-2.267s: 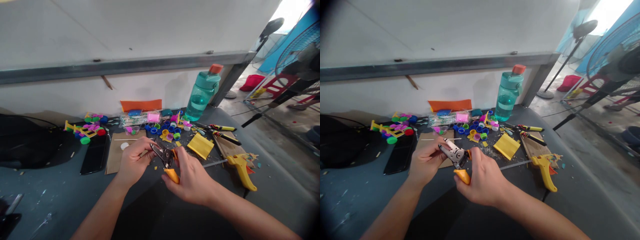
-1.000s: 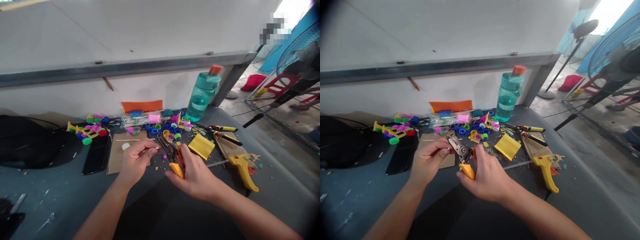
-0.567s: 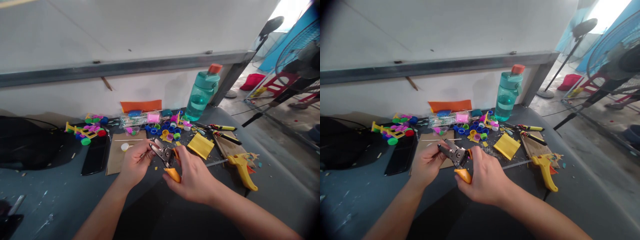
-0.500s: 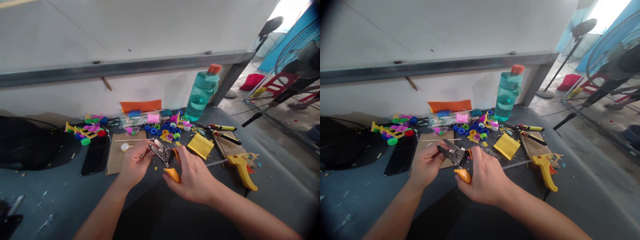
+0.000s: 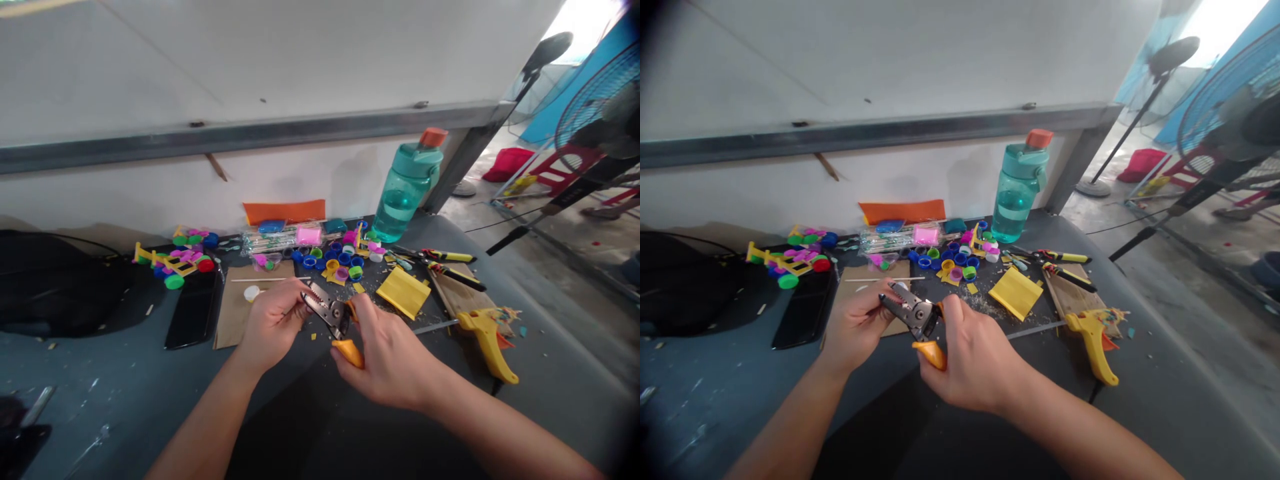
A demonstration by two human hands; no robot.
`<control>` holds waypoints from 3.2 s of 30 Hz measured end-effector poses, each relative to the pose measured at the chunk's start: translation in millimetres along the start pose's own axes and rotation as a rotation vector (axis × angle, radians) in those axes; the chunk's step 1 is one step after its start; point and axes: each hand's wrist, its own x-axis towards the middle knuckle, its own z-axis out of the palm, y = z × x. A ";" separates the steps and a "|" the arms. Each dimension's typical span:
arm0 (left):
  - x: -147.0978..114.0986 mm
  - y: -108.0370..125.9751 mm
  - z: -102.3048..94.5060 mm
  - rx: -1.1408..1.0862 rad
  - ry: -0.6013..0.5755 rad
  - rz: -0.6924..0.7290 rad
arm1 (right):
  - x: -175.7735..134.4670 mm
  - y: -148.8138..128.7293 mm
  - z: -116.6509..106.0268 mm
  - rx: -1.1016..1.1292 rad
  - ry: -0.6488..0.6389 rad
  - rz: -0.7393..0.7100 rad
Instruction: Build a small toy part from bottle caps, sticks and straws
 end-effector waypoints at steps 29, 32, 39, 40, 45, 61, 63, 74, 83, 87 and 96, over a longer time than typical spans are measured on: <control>1.7 7.0 0.7 -0.256 0.182 -0.069 | 2.9 6.9 -1.8 0.787 -0.062 0.201; 3.9 4.6 -2.1 -0.269 0.416 -0.031 | 2.3 8.0 -3.8 1.057 -0.145 0.267; 10.4 -1.9 -5.6 -0.439 0.718 -0.096 | -1.3 3.4 -6.4 1.334 -0.436 0.278; 10.4 -2.2 -4.9 -0.423 0.726 -0.100 | -1.2 2.7 -5.4 1.321 -0.453 0.278; 5.6 -1.2 3.2 -0.375 0.646 -0.183 | 1.0 2.4 1.5 1.353 -0.450 0.308; 2.6 -14.9 -83.5 0.122 0.743 -0.203 | -3.6 -0.6 41.5 -0.065 -0.258 -0.061; -0.5 -15.0 -90.9 0.206 0.579 -0.270 | -6.7 -1.3 55.1 -0.151 -0.273 -0.114; -4.2 0.9 -71.7 -0.097 0.012 -0.377 | 27.4 -11.3 58.1 1.033 -0.194 0.197; -12.6 -25.9 -94.6 0.004 -0.217 -0.429 | 83.1 -19.4 51.7 1.498 0.268 0.392; -22.4 -63.8 -112.9 0.497 -0.139 -0.557 | 102.2 -2.8 66.5 1.190 0.389 0.273; -22.4 -105.7 -85.9 0.560 -0.308 -0.478 | 109.3 15.1 82.7 0.959 0.248 0.208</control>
